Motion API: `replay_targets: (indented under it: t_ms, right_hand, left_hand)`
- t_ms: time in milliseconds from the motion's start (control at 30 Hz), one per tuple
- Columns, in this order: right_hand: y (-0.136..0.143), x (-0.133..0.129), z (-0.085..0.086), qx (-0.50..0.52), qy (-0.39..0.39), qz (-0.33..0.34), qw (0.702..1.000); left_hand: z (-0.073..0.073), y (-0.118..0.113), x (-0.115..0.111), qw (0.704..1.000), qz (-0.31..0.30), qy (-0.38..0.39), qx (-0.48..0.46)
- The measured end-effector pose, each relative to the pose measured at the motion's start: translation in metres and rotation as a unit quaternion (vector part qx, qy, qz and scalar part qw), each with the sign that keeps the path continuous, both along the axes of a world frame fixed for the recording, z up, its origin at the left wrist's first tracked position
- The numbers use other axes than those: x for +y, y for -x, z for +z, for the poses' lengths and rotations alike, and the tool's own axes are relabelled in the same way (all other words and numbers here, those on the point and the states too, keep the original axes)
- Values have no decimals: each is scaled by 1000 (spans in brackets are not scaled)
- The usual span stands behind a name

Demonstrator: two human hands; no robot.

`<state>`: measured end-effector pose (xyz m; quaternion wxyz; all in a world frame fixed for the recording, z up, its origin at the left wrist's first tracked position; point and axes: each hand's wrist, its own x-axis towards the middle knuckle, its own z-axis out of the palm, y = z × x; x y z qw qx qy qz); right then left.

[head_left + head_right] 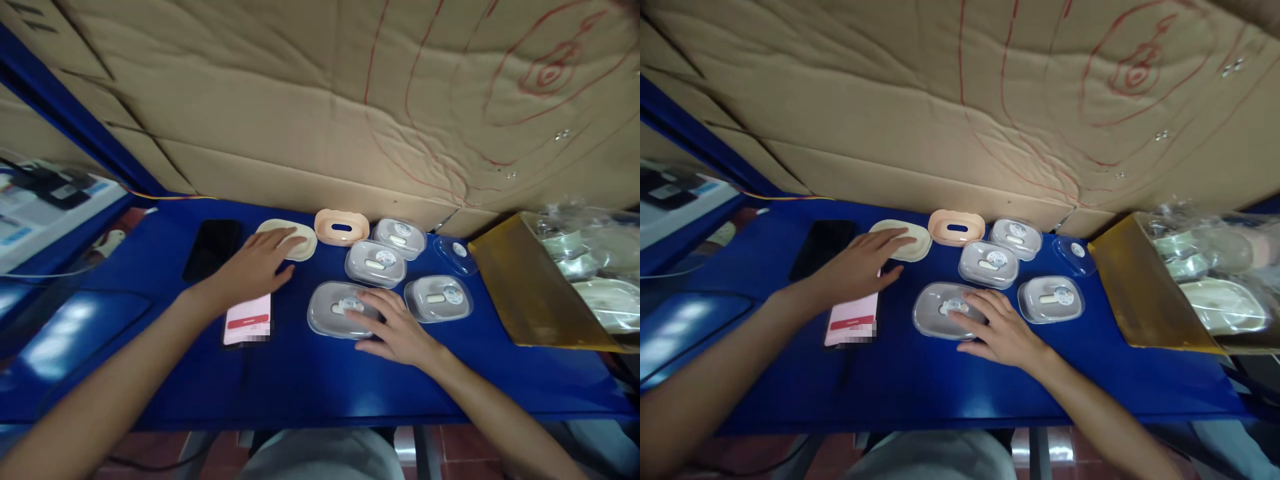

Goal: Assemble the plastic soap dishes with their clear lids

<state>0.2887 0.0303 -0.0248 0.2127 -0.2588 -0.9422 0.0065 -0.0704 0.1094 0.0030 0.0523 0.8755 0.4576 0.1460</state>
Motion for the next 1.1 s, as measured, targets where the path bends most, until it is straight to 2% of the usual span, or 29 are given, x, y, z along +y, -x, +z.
replay_targets:
  t_ms: [100,200,367,500,633,767,833,900,1000,1100]
  right_hand:
    - [0,0,1,-17,3,5,1000]
    - [-1,2,2,-13,7,-7,1000]
    - [-7,4,2,11,-7,-37,999]
    - [-14,4,6,30,-29,-54,998]
    - [-11,1,9,38,-75,-53,995]
    - [5,-9,1,35,-110,1,993]
    - [14,-12,-6,41,-118,4,992]
    - [19,-11,-12,35,-113,-18,993]
    - [20,-8,-17,24,-69,-63,995]
    - [17,-6,-16,96,-15,-101,990]
  left_hand:
    - [6,8,32,999,27,17,18]
    - [10,-10,52,999,0,33,14]
    - [7,-60,69,999,-24,29,-9]
    - [15,-68,72,996,-6,35,-79]
    - [36,-51,57,981,26,58,-186]
    - [51,-36,31,946,70,82,-306]
    - [53,-32,17,915,101,104,-376]
    - [54,-31,2,868,130,150,-455]
    - [56,-34,-21,822,134,209,-513]
    - [57,-40,-41,781,130,267,-549]
